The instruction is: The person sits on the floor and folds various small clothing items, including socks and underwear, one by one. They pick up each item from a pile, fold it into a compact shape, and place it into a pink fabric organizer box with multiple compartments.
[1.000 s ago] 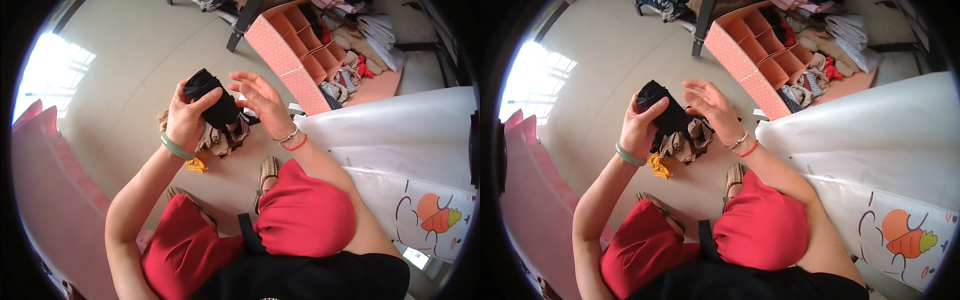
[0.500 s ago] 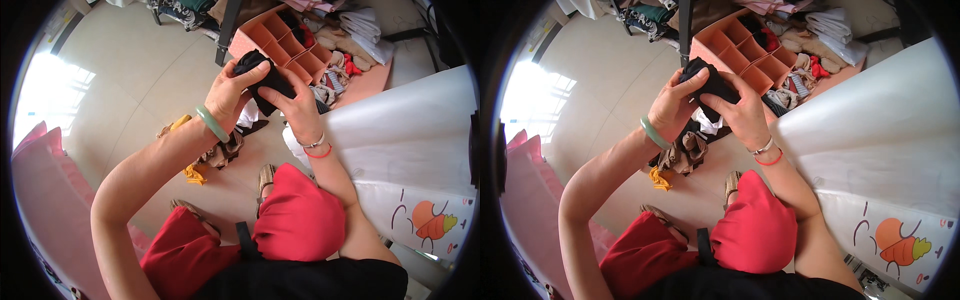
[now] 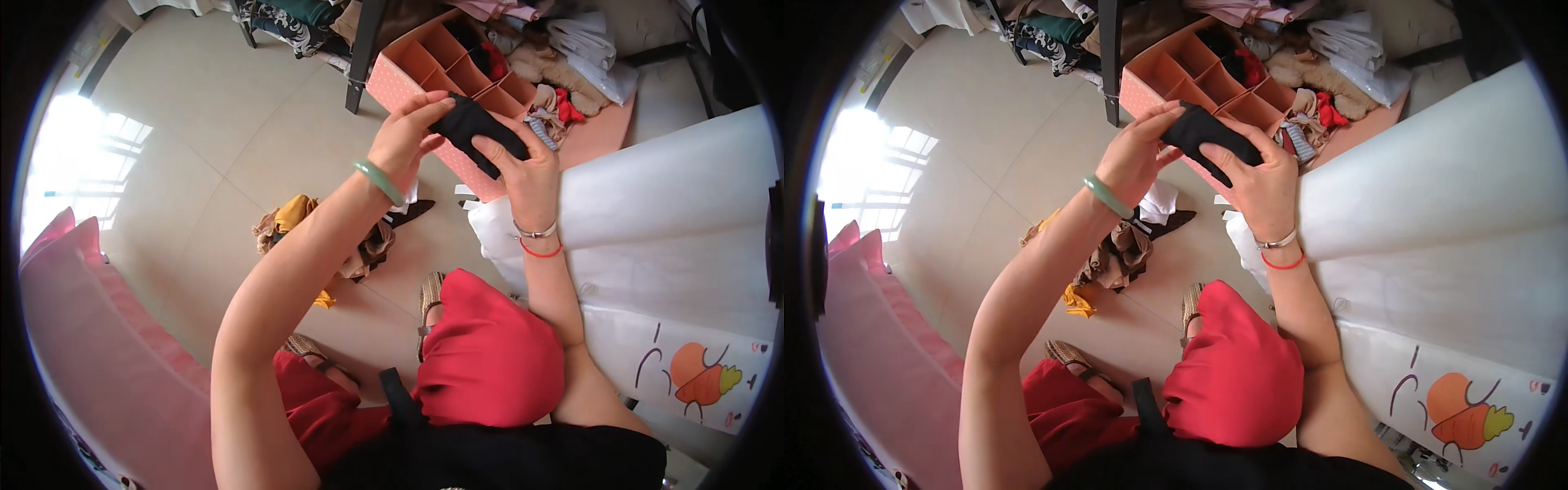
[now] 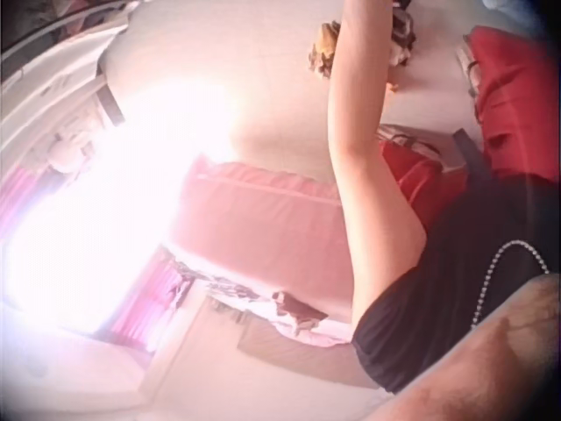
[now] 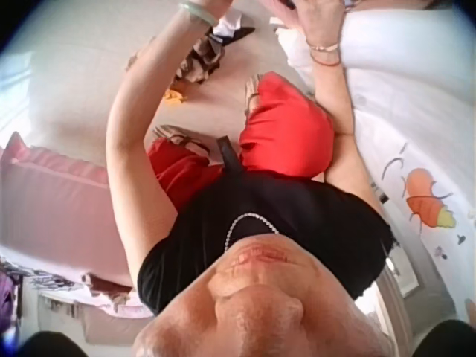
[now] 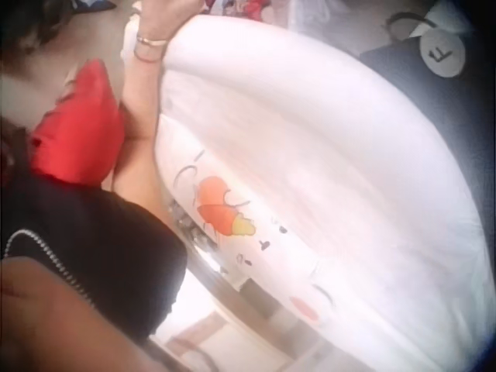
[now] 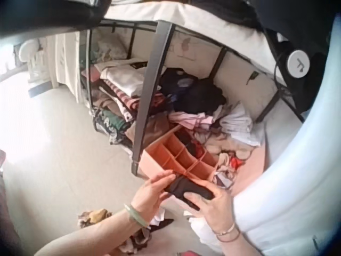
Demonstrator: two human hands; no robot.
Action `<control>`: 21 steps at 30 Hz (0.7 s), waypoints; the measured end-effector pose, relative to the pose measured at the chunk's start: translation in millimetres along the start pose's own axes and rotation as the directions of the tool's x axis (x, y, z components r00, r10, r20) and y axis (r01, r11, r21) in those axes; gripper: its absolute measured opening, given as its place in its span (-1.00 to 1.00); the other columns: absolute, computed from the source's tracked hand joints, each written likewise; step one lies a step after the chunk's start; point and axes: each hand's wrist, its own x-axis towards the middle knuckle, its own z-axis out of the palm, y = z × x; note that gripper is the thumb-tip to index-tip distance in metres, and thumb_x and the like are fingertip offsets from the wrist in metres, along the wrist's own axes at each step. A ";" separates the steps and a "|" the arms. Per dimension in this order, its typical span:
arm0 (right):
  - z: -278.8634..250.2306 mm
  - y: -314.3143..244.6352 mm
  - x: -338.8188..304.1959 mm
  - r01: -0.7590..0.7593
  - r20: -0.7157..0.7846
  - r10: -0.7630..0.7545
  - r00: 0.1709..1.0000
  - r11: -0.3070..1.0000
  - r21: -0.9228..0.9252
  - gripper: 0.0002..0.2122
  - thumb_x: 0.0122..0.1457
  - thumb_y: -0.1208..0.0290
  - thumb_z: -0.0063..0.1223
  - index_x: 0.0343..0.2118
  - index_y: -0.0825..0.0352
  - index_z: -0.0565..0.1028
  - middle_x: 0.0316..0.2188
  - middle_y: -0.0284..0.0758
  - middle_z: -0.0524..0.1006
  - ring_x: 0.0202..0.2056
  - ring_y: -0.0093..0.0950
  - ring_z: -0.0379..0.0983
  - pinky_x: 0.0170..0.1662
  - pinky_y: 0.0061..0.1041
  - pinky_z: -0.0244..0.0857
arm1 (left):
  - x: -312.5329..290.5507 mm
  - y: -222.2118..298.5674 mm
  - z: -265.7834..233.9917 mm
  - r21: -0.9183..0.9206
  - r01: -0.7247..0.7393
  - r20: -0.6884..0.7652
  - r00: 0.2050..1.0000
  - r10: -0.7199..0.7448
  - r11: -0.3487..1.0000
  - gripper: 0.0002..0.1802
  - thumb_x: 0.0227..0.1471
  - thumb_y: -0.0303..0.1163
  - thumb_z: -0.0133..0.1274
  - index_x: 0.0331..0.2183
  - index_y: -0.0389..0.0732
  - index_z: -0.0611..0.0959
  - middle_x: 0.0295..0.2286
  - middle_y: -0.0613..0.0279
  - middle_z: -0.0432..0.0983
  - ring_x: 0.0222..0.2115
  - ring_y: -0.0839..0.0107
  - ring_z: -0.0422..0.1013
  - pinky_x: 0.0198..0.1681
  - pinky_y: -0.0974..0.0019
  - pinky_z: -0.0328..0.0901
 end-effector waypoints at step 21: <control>-23.8 22.5 43.1 0.113 0.126 -0.022 0.992 0.614 -0.781 -0.79 -0.11 0.51 0.22 -0.35 0.36 0.52 -0.37 -0.08 0.54 -0.30 -0.11 0.46 -0.23 -0.29 0.34 | -16.9 -44.1 9.0 0.827 -0.539 0.556 0.744 0.371 -0.158 -0.60 -0.10 -0.50 0.05 -0.11 -0.17 0.56 -0.05 0.25 0.41 0.01 0.33 0.26 0.02 0.19 0.10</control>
